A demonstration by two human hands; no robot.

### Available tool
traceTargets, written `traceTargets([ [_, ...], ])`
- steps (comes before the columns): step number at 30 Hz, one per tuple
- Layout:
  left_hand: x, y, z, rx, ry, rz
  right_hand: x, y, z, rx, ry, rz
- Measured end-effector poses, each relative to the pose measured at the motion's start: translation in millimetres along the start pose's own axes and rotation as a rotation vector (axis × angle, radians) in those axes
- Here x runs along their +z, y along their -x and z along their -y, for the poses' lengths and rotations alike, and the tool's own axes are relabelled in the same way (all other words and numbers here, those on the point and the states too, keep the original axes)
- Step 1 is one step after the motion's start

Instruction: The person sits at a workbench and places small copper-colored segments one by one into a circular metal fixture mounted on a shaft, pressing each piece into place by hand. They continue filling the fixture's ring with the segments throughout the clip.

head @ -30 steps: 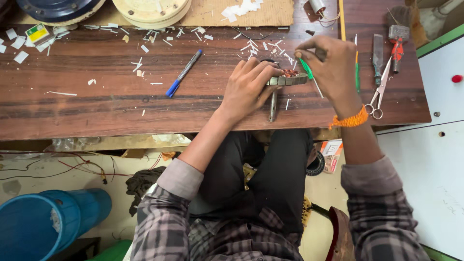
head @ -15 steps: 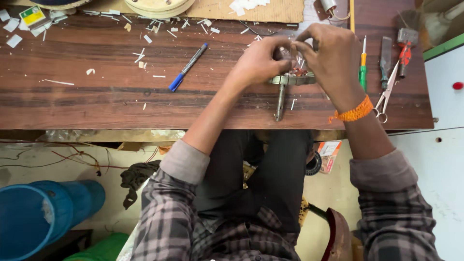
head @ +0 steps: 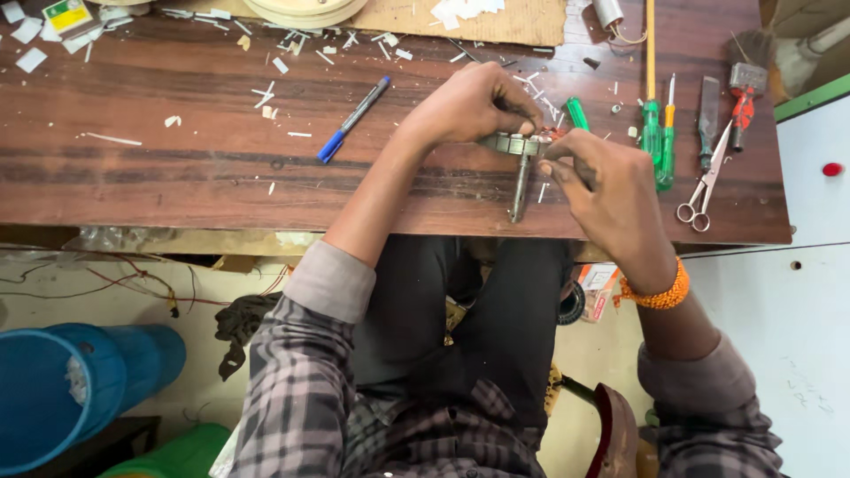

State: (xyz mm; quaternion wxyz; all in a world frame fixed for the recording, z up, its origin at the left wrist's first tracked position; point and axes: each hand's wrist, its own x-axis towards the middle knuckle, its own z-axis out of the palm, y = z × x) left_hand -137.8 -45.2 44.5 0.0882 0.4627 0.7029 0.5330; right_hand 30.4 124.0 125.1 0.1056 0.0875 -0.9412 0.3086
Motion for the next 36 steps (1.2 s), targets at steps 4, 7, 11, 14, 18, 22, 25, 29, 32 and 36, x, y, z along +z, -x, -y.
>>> traceTargets([
  [4, -1, 0, -7, -0.018, -0.120, -0.011, 19, 16, -17, -0.090, 0.049, -0.043],
  [7, -3, 2, -16, -0.018, -0.173, -0.019, 41, 33, -30, -0.147, 0.134, -0.081],
  [11, -5, 16, -39, 0.109, -0.143, -0.063, 58, 51, -51, -0.057, 0.109, -0.105],
  [14, 11, 32, -55, 0.229, -0.190, -0.167, 58, 59, -65, 0.111, -0.004, -0.140],
  [18, 42, 36, -59, 0.161, -0.441, -0.301, 42, 59, -76, 0.121, -0.075, -0.221],
  [22, 53, 38, -46, 0.210, -0.549, -0.396, 11, 47, -69, 0.176, -0.243, -0.270],
  [25, 57, 38, -39, 0.219, -0.571, -0.376, -6, 39, -55, 0.145, -0.269, -0.264],
  [29, 61, 38, -35, 0.237, -0.555, -0.390, -10, 21, -37, 0.090, -0.074, -0.234],
  [32, 60, 39, -35, 0.226, -0.553, -0.383, -8, 6, -37, 0.073, -0.051, -0.237],
  [36, 58, 39, -36, 0.208, -0.540, -0.369, -6, -21, -57, 0.012, -0.006, -0.253],
])
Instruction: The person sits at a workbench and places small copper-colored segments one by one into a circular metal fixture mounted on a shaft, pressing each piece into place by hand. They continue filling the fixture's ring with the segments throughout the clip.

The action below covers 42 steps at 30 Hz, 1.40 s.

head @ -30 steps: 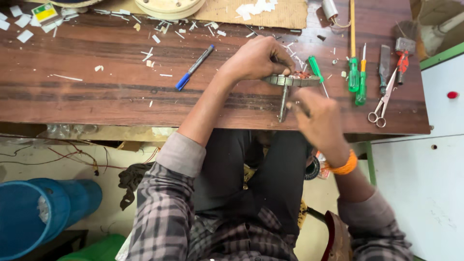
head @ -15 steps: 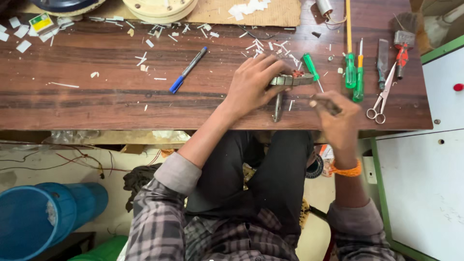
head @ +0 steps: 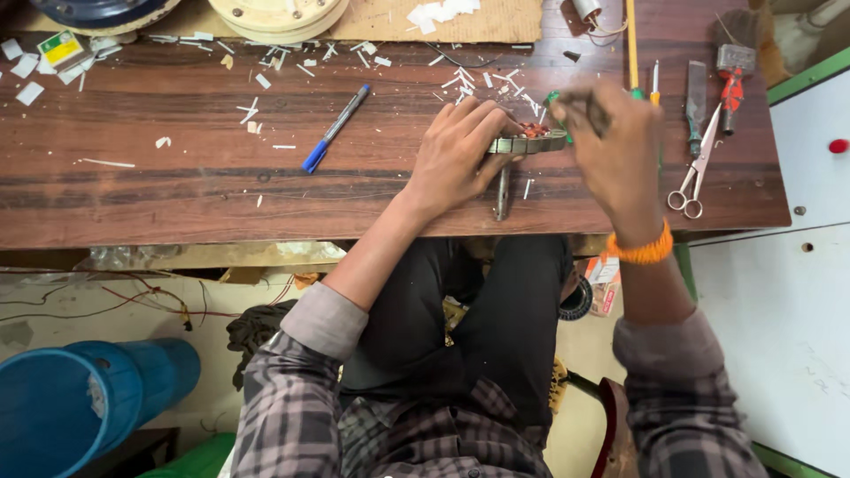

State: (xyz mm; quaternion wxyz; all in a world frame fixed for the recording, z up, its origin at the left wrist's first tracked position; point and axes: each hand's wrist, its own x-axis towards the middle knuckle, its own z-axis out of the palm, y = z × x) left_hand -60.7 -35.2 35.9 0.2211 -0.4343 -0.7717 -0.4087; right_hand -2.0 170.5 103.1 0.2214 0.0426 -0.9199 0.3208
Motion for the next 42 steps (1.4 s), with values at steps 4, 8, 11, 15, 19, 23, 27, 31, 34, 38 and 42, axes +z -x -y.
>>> traceTargets([
  [4, -4, -2, -1, -0.005, 0.014, -0.005, 11, -26, -17, -0.160, 0.026, 0.071],
  [8, -7, -5, 2, -0.186, 0.229, -0.044, 19, -39, -20, -0.265, 0.180, 0.147],
  [11, 1, -20, 12, -0.519, 0.408, 0.009, 21, -41, -14, -0.367, 0.251, 0.119],
  [15, 7, -41, 38, -0.545, 0.447, 0.230, 20, -44, 3, -0.348, 0.353, 0.078],
  [19, -1, -38, 55, -0.331, 0.676, 0.335, 7, -27, 24, -0.166, 0.129, 0.206],
  [23, -12, -36, 64, -0.121, 0.613, 0.318, 3, -5, 42, -0.093, 0.078, 0.259],
  [27, -16, -41, 64, -0.092, 0.493, 0.342, 1, 9, 51, -0.103, 0.050, 0.228],
  [31, -21, -44, 61, -0.036, 0.462, 0.349, 12, 27, 49, -0.183, 0.068, 0.184],
  [34, -27, -45, 53, -0.042, 0.465, 0.328, 25, 46, 40, -0.259, 0.076, 0.172],
  [38, -40, -39, 30, -0.179, 0.453, 0.299, 36, 69, 23, -0.162, 0.039, 0.130],
  [42, -33, -20, -9, -0.065, 0.202, 0.133, 32, 83, 5, -0.044, -0.024, 0.037],
])
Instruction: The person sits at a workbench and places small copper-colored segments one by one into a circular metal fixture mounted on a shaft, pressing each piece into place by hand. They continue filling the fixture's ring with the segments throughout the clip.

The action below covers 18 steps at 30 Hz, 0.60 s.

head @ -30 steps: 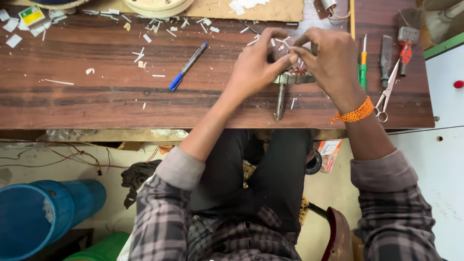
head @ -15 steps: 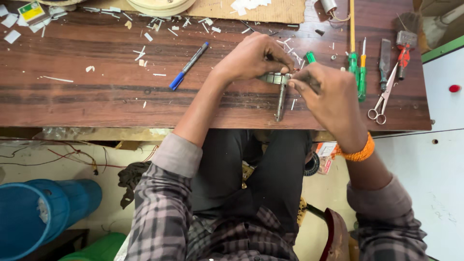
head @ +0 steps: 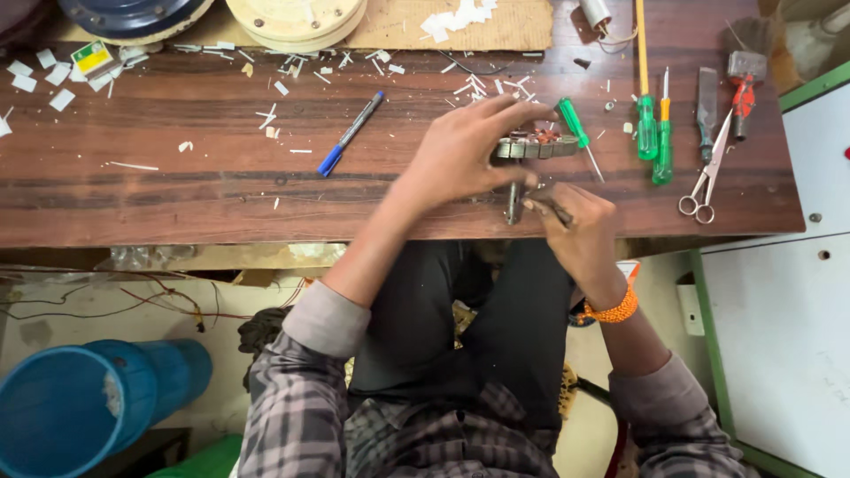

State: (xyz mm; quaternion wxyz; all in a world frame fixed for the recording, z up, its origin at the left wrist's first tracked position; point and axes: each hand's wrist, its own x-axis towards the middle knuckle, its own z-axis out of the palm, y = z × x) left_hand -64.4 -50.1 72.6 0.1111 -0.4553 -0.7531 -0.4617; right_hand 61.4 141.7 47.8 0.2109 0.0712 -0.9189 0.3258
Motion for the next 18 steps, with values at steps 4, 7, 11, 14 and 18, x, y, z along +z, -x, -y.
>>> traceTargets([
  [4, 16, 8, -6, 0.013, -0.201, -0.073, -20, -2, -11, -0.005, -0.006, -0.039],
  [7, 22, 11, 1, 0.050, -0.272, -0.090, -43, -9, -12, 0.149, 0.038, -0.029],
  [11, 29, 14, 5, 0.112, -0.286, -0.133, -61, -21, 1, -0.027, -0.015, -0.055],
  [14, 33, 15, 5, 0.118, -0.289, -0.144, -62, -34, 10, -0.116, -0.015, -0.023],
  [18, 35, 16, 4, 0.096, -0.289, -0.147, -59, -54, 12, -0.086, 0.090, 0.016],
])
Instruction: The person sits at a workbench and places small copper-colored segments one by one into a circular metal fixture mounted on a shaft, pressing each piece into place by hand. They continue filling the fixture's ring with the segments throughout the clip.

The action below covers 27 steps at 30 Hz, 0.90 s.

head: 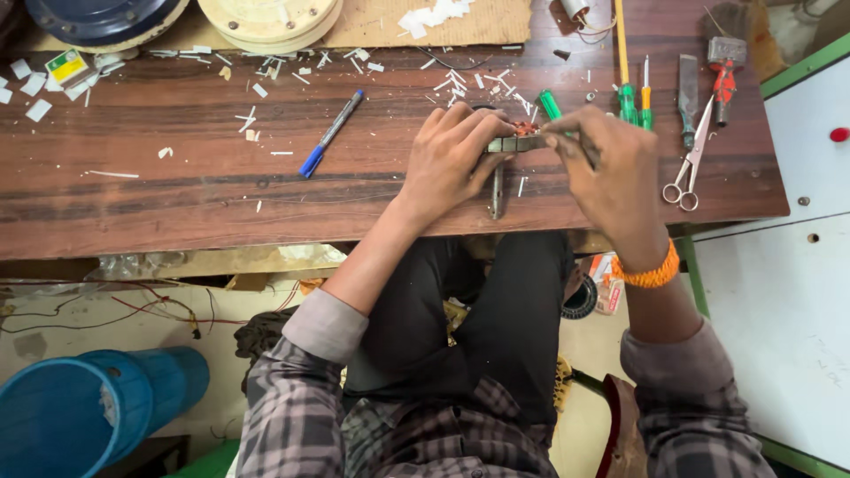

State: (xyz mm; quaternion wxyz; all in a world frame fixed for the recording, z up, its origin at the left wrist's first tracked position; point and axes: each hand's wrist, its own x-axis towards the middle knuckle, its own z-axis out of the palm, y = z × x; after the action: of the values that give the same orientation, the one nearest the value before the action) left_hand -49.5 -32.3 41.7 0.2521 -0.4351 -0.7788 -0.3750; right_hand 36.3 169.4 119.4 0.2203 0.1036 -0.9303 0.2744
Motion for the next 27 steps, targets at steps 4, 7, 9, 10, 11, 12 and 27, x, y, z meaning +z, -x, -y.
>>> traceTargets([
  [4, 0, 1, -1, -0.016, -0.006, 0.006, 11, -21, -8, -0.053, -0.035, 0.007],
  [7, -1, 2, -2, -0.014, 0.000, -0.020, 14, -26, -12, -0.038, -0.045, 0.044],
  [9, 0, 2, -2, -0.013, -0.009, -0.025, 11, -24, -12, -0.008, -0.015, 0.057],
  [10, 0, 2, -2, -0.017, -0.015, -0.031, 8, -21, -10, -0.032, -0.053, 0.050],
  [11, 0, 2, -1, -0.022, -0.009, -0.036, 6, -18, -8, -0.056, -0.092, 0.045],
  [12, 0, 2, -1, -0.029, -0.002, -0.038, 5, -16, -6, -0.078, -0.132, 0.041],
  [27, -14, 2, 13, 0.036, 0.072, 0.012, 13, -20, 9, 0.212, -0.163, 0.123],
])
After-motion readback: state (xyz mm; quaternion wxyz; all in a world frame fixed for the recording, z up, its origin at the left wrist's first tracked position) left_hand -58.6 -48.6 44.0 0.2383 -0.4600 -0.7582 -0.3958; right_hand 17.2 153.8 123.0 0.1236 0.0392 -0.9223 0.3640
